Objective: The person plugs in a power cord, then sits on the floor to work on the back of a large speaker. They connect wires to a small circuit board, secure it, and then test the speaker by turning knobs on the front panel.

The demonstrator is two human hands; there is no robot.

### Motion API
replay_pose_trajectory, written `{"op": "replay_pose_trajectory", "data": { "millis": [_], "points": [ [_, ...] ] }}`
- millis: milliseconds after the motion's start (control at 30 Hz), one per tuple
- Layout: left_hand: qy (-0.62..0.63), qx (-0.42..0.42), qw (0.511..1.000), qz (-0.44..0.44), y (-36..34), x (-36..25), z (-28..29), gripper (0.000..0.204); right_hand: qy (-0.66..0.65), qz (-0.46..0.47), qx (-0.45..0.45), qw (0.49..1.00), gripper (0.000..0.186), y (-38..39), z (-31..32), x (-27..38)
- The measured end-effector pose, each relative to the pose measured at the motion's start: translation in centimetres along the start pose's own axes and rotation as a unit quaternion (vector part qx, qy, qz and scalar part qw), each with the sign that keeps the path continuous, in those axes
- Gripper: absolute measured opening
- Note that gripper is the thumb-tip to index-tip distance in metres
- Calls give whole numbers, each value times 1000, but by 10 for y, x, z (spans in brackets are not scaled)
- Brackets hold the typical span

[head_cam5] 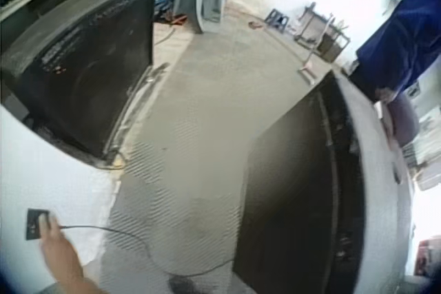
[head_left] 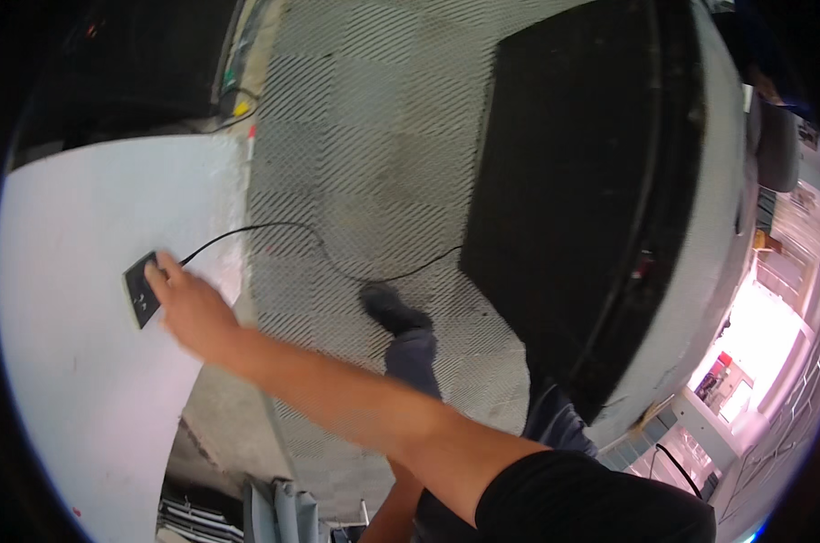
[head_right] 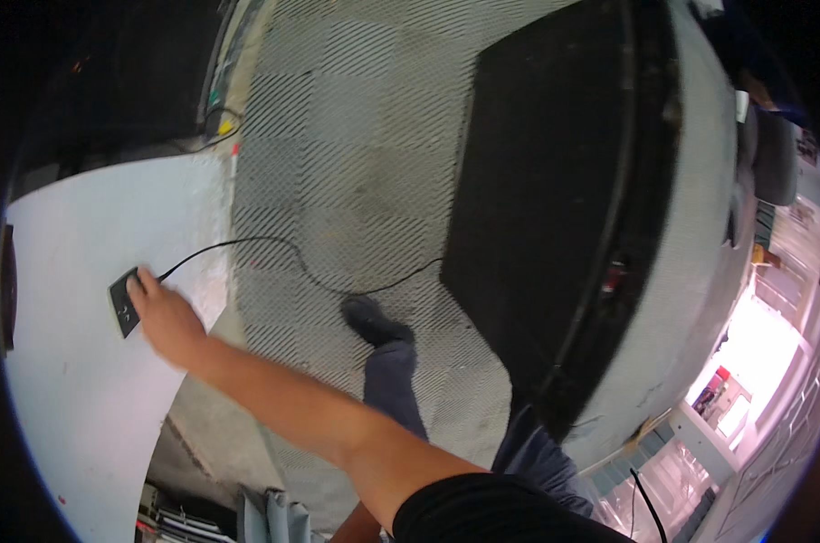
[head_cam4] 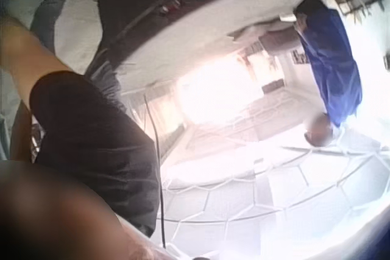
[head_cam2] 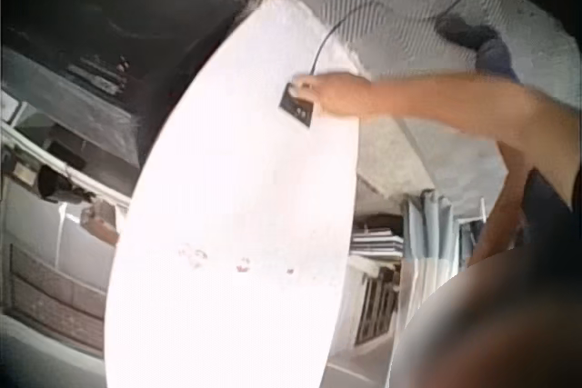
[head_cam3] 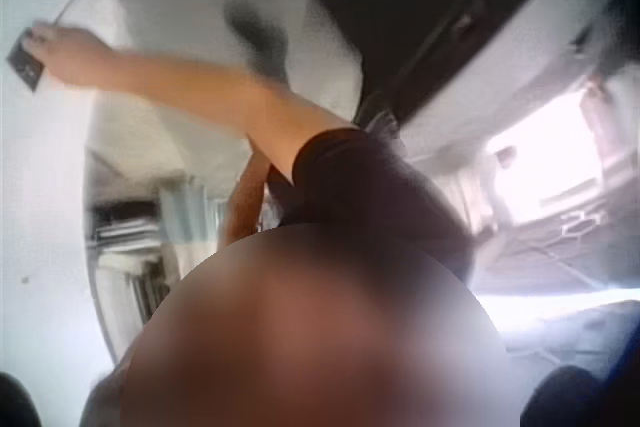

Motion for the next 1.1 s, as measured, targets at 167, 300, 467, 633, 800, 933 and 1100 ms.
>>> {"op": "replay_pose_trajectory", "data": {
  "millis": [167, 300, 467, 633, 800, 933, 1100],
  "points": [
    [103, -71, 989, -83, 41, 44, -17, 24, -107, -33, -11, 994, 59, 165, 125, 61],
    [81, -109, 989, -52, 62, 42, -54, 14, 0, 30, 24, 999, 36, 242, 343, 62],
    [190, -102, 974, 68, 36, 9, -63, 15, 386, 163, -174, 891, 17, 184, 647, 44],
    [391, -141, 905, 94, -12, -83, -40, 16, 388, 85, -255, 882, 33, 84, 775, -16],
    [524, -114, 844, 29, -79, -202, 17, 20, 417, 139, -303, 846, 35, 67, 784, -31],
    [565, -147, 811, -42, -126, -258, 43, 22, 371, 100, -304, 872, 36, 68, 788, -32],
    [570, -117, 813, -23, -137, -278, 35, 23, 362, 86, -297, 880, 35, 65, 789, -29]
  ]
}}
Point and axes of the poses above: each hand's wrist, its own y-axis away from the middle knuckle, its own z-axis out of the back of the hand, x = y × z, the point moved 7 cm from there along -y, towards the middle knuckle, and after that the axes turned 12 degrees about -x, right-handed, at the moved point
